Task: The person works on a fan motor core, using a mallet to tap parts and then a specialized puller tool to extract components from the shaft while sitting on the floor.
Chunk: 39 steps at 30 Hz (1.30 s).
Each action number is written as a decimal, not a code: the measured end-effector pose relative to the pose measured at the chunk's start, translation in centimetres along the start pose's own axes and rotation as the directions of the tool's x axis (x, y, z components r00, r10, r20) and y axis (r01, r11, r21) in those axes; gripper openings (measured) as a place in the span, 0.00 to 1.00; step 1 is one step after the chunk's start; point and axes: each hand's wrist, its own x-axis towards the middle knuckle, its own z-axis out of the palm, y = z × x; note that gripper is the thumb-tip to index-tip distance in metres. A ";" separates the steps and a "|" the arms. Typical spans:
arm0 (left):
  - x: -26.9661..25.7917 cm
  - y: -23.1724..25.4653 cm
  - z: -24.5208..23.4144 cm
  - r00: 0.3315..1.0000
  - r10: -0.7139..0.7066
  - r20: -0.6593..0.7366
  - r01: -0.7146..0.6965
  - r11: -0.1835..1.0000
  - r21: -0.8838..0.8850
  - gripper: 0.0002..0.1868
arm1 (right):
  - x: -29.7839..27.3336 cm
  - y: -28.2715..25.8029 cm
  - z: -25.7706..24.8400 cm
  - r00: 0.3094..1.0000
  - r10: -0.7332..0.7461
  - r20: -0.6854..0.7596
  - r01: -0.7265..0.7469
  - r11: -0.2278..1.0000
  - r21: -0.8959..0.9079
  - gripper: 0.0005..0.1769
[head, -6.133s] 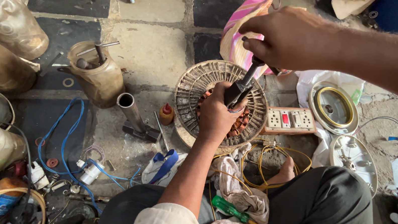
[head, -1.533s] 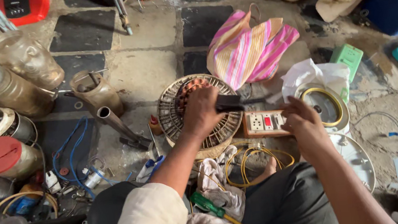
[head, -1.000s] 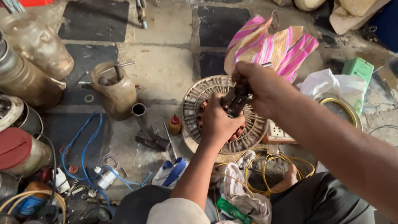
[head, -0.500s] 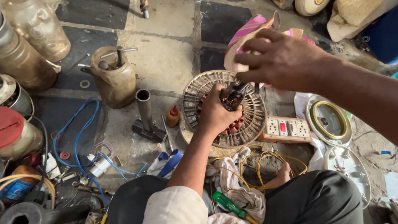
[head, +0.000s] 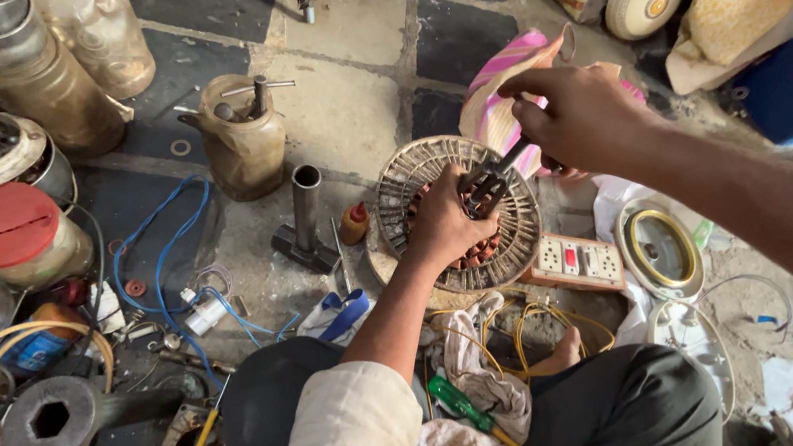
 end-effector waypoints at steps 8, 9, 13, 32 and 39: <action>0.0 -0.4 0.3 0.999 -0.006 0.050 0.005 1.000 0.025 0.26 | 0.2 1.9 -4.8 0.411 -0.880 0.237 0.727 0.160 -0.668 0.37; 0.0 -0.5 0.2 0.999 0.014 0.046 -0.015 0.999 0.035 0.26 | 0.0 1.6 -4.8 0.693 -0.703 0.158 0.618 0.467 -0.632 0.38; -0.3 -0.5 0.1 1.000 -0.009 0.028 0.009 1.000 0.023 0.26 | 0.4 0.6 -3.9 0.993 0.073 0.097 -0.042 0.957 -0.286 0.30; -1.0 0.3 0.5 0.990 0.091 -0.109 -0.075 0.986 0.147 0.30 | -1.4 0.0 -1.6 0.741 -0.615 0.269 0.658 0.587 -0.471 0.28; -1.6 0.4 1.7 0.977 0.075 -0.197 -0.025 0.969 0.244 0.31 | -1.5 0.2 -1.1 0.809 -0.531 0.253 0.579 0.644 -0.500 0.24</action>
